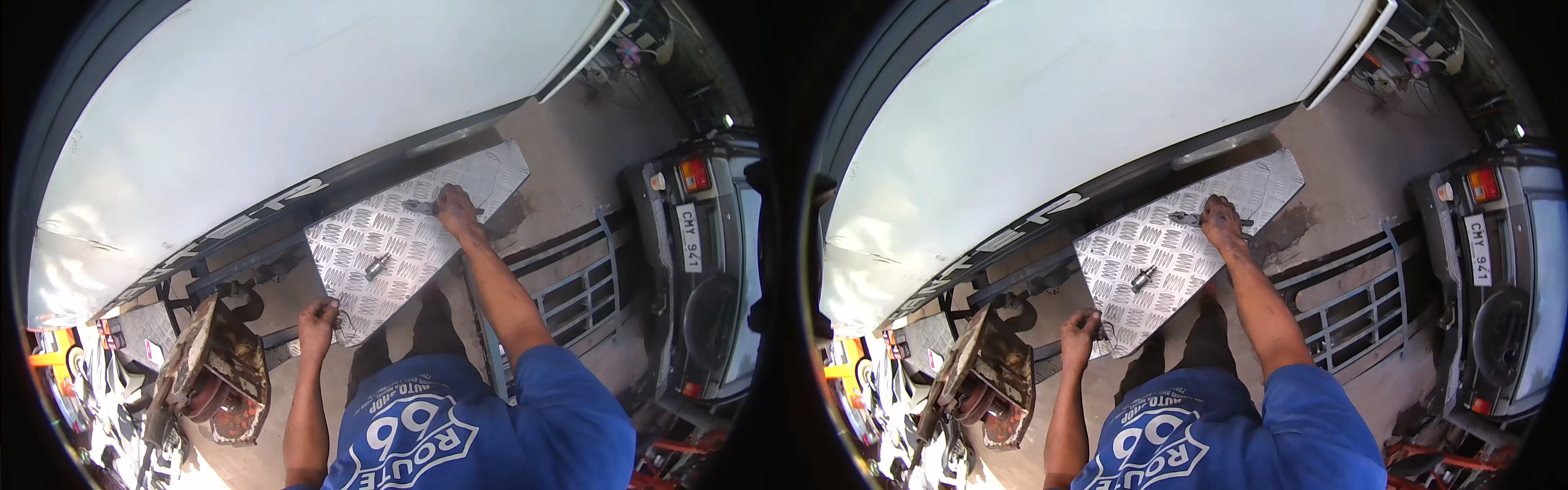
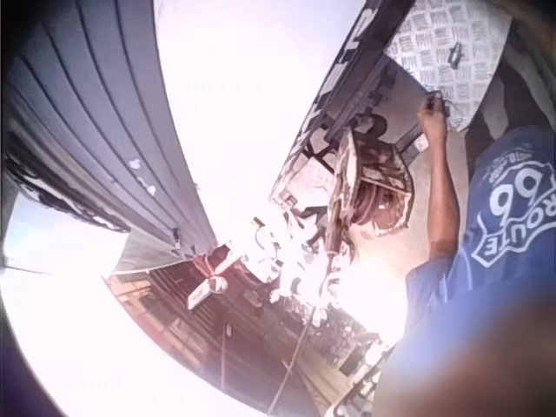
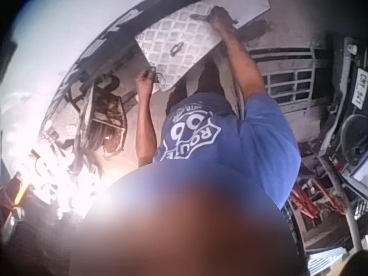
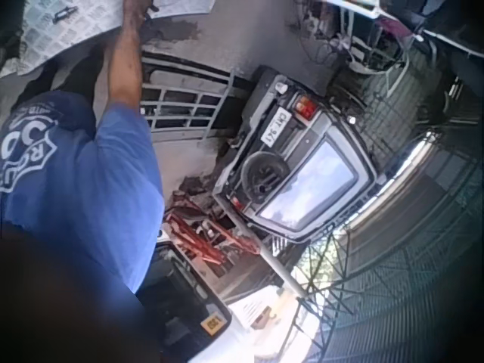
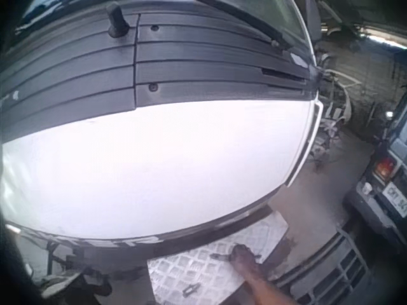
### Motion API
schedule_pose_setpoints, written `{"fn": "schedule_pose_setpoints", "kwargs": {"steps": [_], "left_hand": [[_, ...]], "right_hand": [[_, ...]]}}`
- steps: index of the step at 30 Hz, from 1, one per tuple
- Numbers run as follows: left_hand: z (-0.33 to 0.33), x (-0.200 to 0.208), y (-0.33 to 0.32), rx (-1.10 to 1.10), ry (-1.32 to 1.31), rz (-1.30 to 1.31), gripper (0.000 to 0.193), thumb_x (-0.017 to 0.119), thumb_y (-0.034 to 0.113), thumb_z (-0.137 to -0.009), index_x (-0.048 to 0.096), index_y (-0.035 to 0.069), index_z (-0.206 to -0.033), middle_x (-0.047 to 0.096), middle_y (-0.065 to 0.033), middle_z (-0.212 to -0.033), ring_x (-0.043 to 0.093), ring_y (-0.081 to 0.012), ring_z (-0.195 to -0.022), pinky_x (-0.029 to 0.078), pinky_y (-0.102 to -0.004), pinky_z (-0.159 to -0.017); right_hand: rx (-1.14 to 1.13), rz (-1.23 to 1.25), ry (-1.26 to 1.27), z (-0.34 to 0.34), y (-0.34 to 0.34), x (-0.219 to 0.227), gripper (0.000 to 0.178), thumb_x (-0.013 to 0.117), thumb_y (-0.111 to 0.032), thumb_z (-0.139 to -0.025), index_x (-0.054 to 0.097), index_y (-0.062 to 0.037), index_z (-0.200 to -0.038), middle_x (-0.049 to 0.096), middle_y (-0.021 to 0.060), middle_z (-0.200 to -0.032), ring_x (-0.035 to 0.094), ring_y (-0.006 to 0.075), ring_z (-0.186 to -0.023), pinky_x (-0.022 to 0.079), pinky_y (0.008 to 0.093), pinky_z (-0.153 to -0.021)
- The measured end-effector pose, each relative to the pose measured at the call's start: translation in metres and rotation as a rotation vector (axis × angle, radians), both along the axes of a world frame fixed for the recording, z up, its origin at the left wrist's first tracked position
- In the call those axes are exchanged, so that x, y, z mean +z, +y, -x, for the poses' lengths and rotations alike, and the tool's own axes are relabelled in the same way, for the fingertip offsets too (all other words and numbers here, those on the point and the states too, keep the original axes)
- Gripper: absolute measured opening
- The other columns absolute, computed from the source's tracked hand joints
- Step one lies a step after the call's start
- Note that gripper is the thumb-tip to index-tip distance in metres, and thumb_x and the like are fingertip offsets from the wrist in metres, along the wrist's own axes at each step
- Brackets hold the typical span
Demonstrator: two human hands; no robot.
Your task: The person picks up a small metal part and pliers, walks to the back of a white truck, and uses the pliers to manipulate the part on the truck's metal step. The person repeatedly adjusts the part with the pliers and hands.
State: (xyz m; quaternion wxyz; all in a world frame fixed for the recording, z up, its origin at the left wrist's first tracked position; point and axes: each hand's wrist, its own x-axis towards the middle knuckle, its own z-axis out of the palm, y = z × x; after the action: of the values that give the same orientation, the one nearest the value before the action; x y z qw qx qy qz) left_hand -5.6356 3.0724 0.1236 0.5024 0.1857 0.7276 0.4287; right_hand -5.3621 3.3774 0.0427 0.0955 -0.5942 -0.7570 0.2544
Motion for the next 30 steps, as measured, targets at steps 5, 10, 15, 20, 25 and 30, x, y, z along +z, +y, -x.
{"fn": "schedule_pose_setpoints", "kwargs": {"steps": [5, 10, 15, 20, 25, 30], "left_hand": [[0.003, -0.052, 0.066, -0.129, 0.426, 0.133, 0.031, 0.070, 0.028, -0.092, 0.076, 0.000, -0.104, 0.076, -0.0172, -0.081, 0.075, -0.0292, -0.074, 0.057, -0.0417, -0.073], [0.018, -0.099, 0.119, -0.243, 0.624, 0.176, 0.032, 0.068, 0.034, -0.091, 0.076, 0.006, -0.103, 0.075, -0.0203, -0.104, 0.072, -0.0396, -0.097, 0.055, -0.0455, -0.091], [0.003, -0.108, 0.140, -0.169, 0.760, 0.149, 0.024, 0.076, 0.019, -0.085, 0.076, 0.003, -0.103, 0.076, -0.0197, -0.097, 0.075, -0.0345, -0.093, 0.058, -0.0398, -0.085], [-0.013, -0.106, 0.146, -0.238, 0.722, 0.118, 0.039, 0.078, 0.021, -0.081, 0.071, 0.002, -0.114, 0.074, -0.0225, -0.104, 0.072, -0.0367, -0.099, 0.057, -0.0427, -0.090], [-0.022, -0.104, 0.137, -0.075, 0.583, 0.176, 0.048, 0.085, 0.020, -0.079, 0.068, 0.004, -0.121, 0.074, -0.0156, -0.109, 0.072, -0.0293, -0.101, 0.057, -0.0373, -0.091], [-0.025, -0.093, 0.129, -0.217, 0.641, 0.136, 0.046, 0.080, 0.020, -0.081, 0.067, 0.004, -0.122, 0.073, -0.0195, -0.110, 0.072, -0.0337, -0.101, 0.056, -0.0393, -0.092]], "right_hand": [[0.257, 0.026, -0.273, -0.035, -0.006, 0.006, 0.064, 0.076, -0.018, -0.078, 0.053, -0.0116, -0.137, 0.053, 0.0162, -0.134, 0.055, 0.0396, -0.120, 0.048, 0.0512, -0.098], [0.517, 0.171, -0.265, -0.038, 0.026, 0.001, 0.063, 0.074, -0.022, -0.080, 0.052, -0.0031, -0.137, 0.056, 0.0261, -0.133, 0.057, 0.0428, -0.121, 0.051, 0.0512, -0.099], [0.300, 0.682, 0.115, -0.041, 0.046, 0.015, 0.055, 0.063, -0.025, -0.088, 0.054, 0.0071, -0.131, 0.064, 0.0314, -0.127, 0.063, 0.0433, -0.120, 0.048, 0.0446, -0.103], [0.247, 0.949, 0.490, -0.044, 0.044, 0.037, 0.056, 0.069, -0.016, -0.089, 0.050, 0.0012, -0.139, 0.067, 0.0195, -0.125, 0.066, 0.0275, -0.115, 0.054, 0.0417, -0.090], [0.448, 1.174, 0.849, -0.026, 0.027, 0.061, 0.080, 0.066, -0.010, -0.089, 0.029, -0.0040, -0.160, 0.054, 0.0211, -0.144, 0.058, 0.0292, -0.129, 0.048, 0.0427, -0.109], [0.548, 1.277, 0.840, -0.004, 0.009, 0.085, 0.094, 0.064, -0.012, -0.090, 0.009, -0.0105, -0.167, 0.048, 0.0274, -0.149, 0.056, 0.0296, -0.130, 0.045, 0.0420, -0.110]]}}
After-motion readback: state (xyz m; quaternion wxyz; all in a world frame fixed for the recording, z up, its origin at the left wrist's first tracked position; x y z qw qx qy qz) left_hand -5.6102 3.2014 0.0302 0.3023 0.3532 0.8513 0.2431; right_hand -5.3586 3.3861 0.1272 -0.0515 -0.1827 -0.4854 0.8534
